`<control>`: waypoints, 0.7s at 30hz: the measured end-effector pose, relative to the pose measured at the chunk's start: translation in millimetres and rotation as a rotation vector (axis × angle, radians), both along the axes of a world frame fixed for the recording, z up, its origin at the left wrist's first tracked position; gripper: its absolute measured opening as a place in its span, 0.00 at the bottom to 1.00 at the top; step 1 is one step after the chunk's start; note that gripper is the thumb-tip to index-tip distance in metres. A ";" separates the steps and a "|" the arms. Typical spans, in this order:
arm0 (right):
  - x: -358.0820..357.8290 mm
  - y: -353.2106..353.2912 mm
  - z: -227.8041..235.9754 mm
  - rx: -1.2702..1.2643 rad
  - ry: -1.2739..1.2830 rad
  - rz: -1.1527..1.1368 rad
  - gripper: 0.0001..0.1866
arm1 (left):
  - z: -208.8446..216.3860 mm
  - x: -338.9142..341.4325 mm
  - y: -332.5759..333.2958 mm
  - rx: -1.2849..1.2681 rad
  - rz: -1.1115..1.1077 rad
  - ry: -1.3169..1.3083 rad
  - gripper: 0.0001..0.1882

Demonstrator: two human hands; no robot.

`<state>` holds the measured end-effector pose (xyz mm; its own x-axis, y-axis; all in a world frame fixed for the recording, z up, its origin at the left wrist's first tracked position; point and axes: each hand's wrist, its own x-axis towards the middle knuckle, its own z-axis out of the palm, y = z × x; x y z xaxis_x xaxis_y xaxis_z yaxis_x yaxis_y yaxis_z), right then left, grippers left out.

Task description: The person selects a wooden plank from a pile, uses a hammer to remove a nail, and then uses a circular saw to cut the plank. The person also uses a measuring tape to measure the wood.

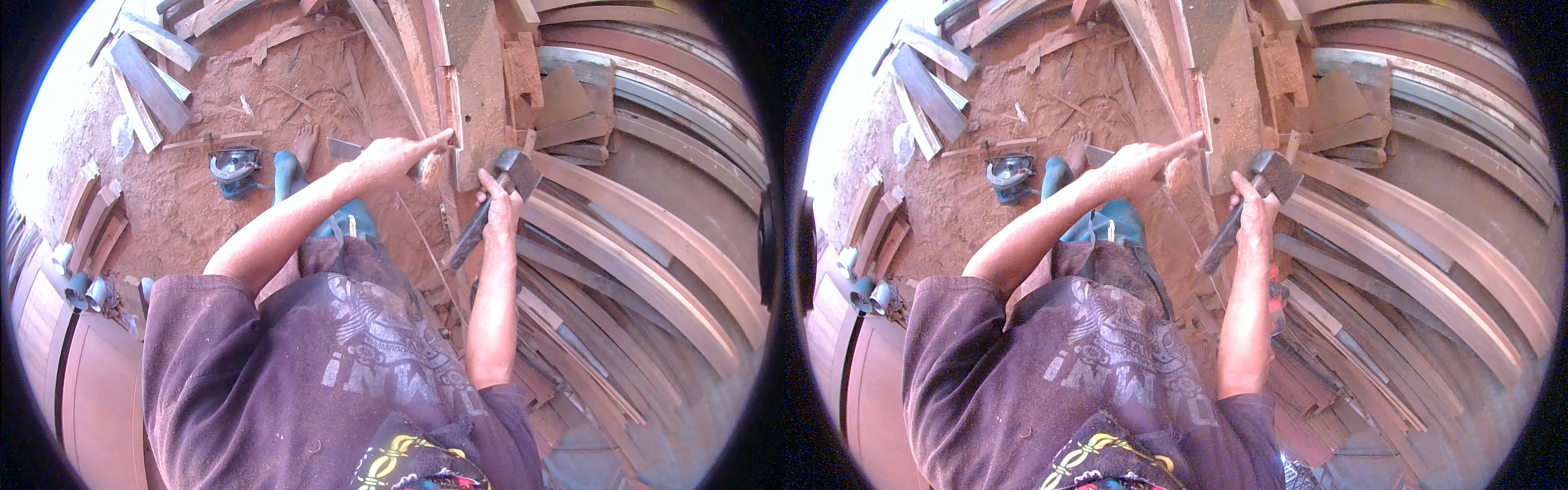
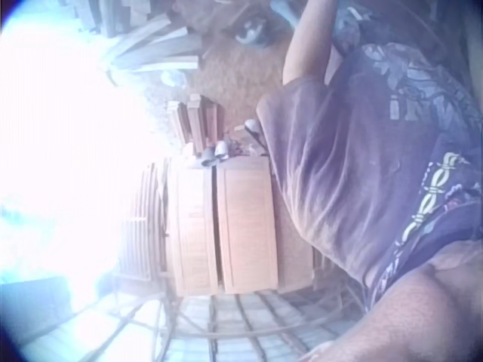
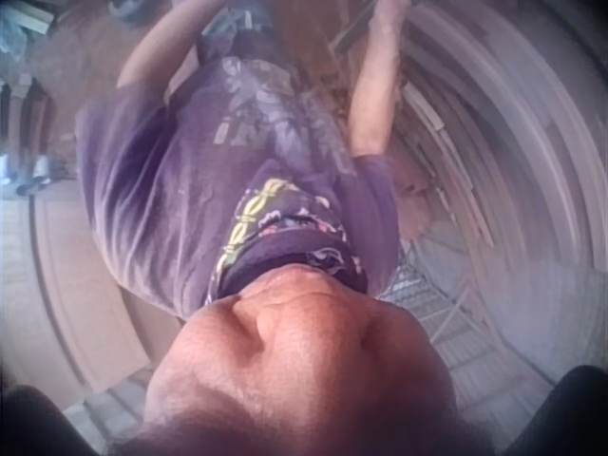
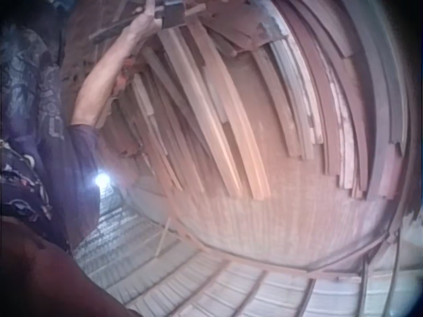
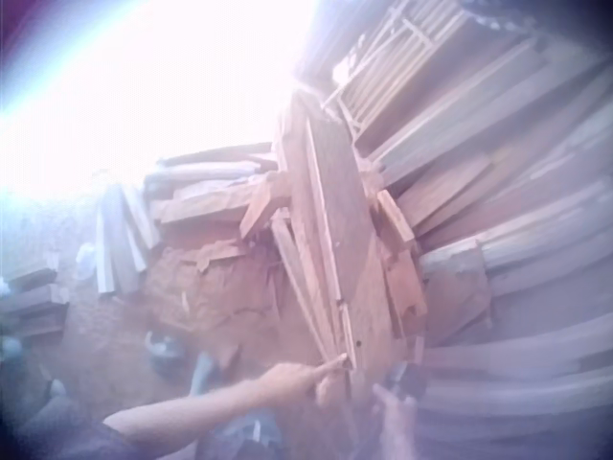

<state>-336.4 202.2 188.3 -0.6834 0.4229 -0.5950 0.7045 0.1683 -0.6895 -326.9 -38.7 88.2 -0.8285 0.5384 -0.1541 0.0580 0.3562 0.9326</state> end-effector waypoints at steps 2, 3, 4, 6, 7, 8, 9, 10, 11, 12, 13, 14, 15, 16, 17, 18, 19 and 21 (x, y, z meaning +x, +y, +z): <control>-0.9 -0.5 0.8 0.008 -0.017 -0.021 0.15 | 3.7 10.6 -0.3 0.026 0.010 0.039 0.67; -0.2 0.3 0.0 0.008 -0.011 -0.023 0.15 | 5.7 10.5 -1.2 0.010 -0.014 0.012 0.67; 0.9 1.6 -1.1 0.008 -0.005 -0.026 0.15 | 7.1 9.2 -2.9 -0.005 -0.038 -0.014 0.68; 0.8 3.1 -3.1 0.005 0.008 -0.021 0.15 | 12.4 7.5 -5.1 -0.042 -0.080 -0.046 0.67; 0.8 3.9 -4.1 0.002 0.014 -0.018 0.15 | 13.7 7.4 -4.6 -0.064 -0.104 -0.051 0.65; 0.4 4.0 -4.8 -0.002 0.023 -0.018 0.15 | 14.6 6.6 -4.7 -0.087 -0.129 -0.055 0.64; -0.1 4.3 -4.5 -0.011 0.007 -0.025 0.16 | 15.8 6.6 -5.5 -0.080 -0.116 -0.039 0.64; -0.5 4.9 -3.9 -0.020 -0.008 -0.032 0.17 | 16.9 6.9 -6.4 -0.074 -0.103 -0.024 0.64; -0.3 5.7 -3.6 -0.028 -0.024 -0.040 0.20 | 17.2 7.2 -6.7 -0.067 -0.091 -0.009 0.64; 0.0 6.0 -3.5 -0.025 -0.014 -0.041 0.20 | 15.9 7.3 -6.2 -0.068 -0.088 -0.007 0.66; 0.4 6.1 -3.3 -0.022 -0.005 -0.041 0.20 | 13.5 7.6 -5.1 -0.068 -0.085 -0.005 0.67; 0.4 5.7 -3.8 -0.020 0.005 -0.041 0.20 | 10.8 8.1 -4.1 -0.070 -0.080 -0.002 0.69; -0.1 4.6 -2.5 -0.023 -0.005 -0.041 0.19 | 8.5 9.3 -2.6 -0.056 -0.044 0.022 0.69; -0.8 2.8 0.0 -0.025 -0.014 -0.040 0.19 | 6.4 10.7 -1.0 -0.042 -0.008 0.047 0.69; -1.3 2.2 1.1 -0.029 -0.020 -0.044 0.19 | 8.6 8.5 -1.1 -0.029 0.024 0.076 0.68; -1.1 2.5 0.6 -0.027 -0.021 -0.046 0.18 | 10.8 7.1 -1.9 -0.052 0.004 0.035 0.66; -0.8 2.8 0.0 -0.026 -0.022 -0.047 0.18 | 13.2 6.7 -3.0 -0.075 -0.016 -0.006 0.63; 0.1 3.7 -1.9 -0.024 -0.012 -0.055 0.17 | 15.3 7.5 -5.0 -0.084 0.016 -0.049 0.60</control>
<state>-336.2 206.0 186.4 -0.6524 0.4446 -0.6138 0.7205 0.1126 -0.6842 -319.3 -43.7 103.5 -0.8272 0.5087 -0.2388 0.0064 0.4334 0.9012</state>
